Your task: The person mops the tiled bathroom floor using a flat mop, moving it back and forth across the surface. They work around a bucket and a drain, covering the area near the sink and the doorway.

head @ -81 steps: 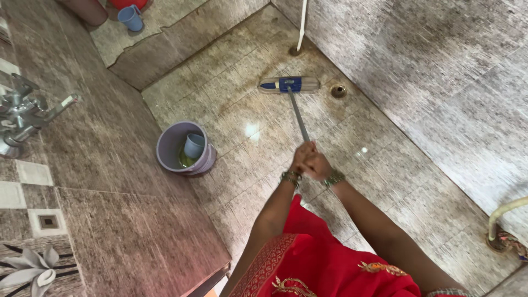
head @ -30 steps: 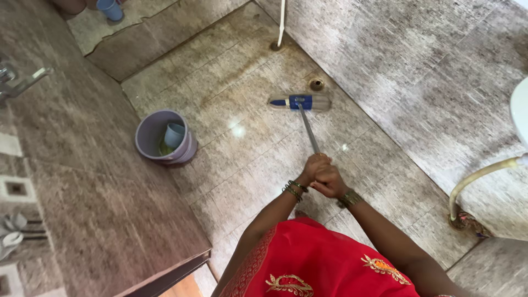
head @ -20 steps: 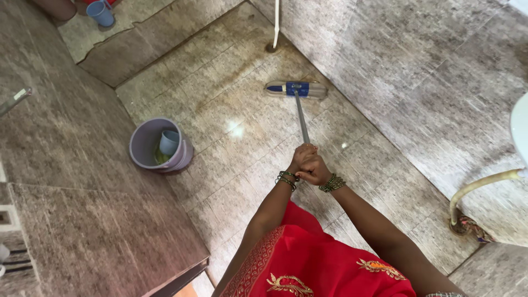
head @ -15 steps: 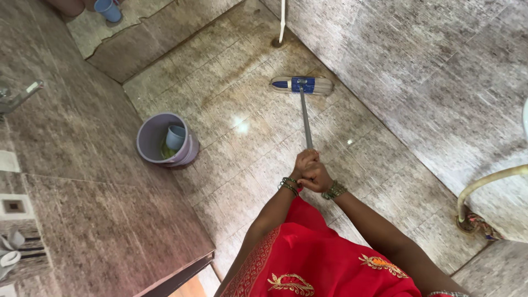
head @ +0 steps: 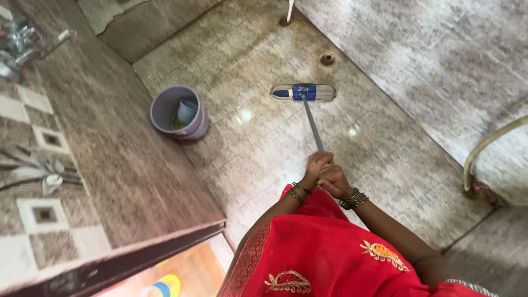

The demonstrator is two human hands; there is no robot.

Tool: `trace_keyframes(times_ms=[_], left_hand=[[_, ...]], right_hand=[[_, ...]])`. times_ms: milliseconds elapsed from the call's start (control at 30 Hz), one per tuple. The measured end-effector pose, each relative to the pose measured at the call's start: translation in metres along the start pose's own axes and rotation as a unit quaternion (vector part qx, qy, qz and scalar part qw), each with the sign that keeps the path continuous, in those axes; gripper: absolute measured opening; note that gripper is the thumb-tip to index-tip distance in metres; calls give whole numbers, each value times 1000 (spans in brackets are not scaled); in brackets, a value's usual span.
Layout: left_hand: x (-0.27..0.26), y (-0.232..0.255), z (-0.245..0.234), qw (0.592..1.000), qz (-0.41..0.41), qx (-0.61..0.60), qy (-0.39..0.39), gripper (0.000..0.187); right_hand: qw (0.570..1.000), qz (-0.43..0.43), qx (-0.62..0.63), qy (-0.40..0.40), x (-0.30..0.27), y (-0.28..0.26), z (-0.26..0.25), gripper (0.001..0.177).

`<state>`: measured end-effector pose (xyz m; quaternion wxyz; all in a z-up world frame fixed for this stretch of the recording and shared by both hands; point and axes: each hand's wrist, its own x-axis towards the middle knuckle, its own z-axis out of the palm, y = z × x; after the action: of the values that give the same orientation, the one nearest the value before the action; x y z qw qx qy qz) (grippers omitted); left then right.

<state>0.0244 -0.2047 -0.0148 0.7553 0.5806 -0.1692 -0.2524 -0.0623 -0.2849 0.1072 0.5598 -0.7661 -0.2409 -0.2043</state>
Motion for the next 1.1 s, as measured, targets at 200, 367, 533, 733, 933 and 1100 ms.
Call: trace_keyframes(times_ms=[200, 367, 533, 733, 933, 1100], left_hand=[[-75, 58, 2, 991, 92, 93, -26, 29], [-109, 88, 9, 998, -46, 34, -17, 35], [-83, 94, 19, 999, 2, 49, 2, 34], [-3, 64, 7, 999, -32, 30, -5, 35], [144, 5, -36, 990, 82, 115, -11, 22], [252, 16, -70, 917, 260, 300, -28, 19]], right_hand=[[997, -26, 38, 56, -5, -83, 32, 71], [992, -85, 59, 67, 9, -126, 39, 72], [990, -112, 34, 74, 30, -118, 23, 69], [991, -114, 43, 49, 49, -36, -13, 66], [996, -92, 14, 15, 86, 117, -49, 60], [998, -43, -2, -40, 137, 229, -80, 51]])
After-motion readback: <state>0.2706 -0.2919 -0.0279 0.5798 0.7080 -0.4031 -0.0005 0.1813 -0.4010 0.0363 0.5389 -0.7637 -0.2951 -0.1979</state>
